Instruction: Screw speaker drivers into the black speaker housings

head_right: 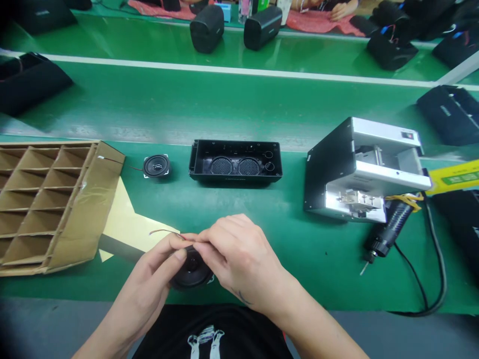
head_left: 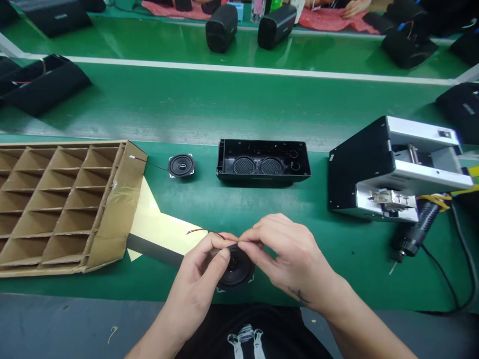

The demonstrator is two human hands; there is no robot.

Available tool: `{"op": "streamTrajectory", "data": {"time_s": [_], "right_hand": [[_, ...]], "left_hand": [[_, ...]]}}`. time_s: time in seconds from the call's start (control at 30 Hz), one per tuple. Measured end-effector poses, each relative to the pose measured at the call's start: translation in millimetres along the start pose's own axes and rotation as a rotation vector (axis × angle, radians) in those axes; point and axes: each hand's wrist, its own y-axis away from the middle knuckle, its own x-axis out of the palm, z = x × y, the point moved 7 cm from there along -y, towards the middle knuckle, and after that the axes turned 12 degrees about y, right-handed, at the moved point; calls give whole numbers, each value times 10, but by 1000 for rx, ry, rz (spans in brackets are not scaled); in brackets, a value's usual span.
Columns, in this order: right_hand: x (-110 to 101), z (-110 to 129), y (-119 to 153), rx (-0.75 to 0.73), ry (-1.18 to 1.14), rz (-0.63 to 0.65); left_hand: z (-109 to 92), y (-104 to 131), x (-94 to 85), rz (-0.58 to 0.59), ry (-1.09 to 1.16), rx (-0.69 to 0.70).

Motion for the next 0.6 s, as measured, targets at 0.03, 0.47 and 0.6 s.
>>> {"op": "streamTrajectory", "data": {"time_s": [0.03,0.47,0.6], "right_hand": [[3,-2,5,5,4,-6],[-58,86,82,21,30,-132],[-94,109,133,41,-18,-162]], "left_hand": [[-1,-5,4,-6,-1,10],[-26,-20,57,-183,-53,150],[-96,4,102,-202,-78,211]]}}
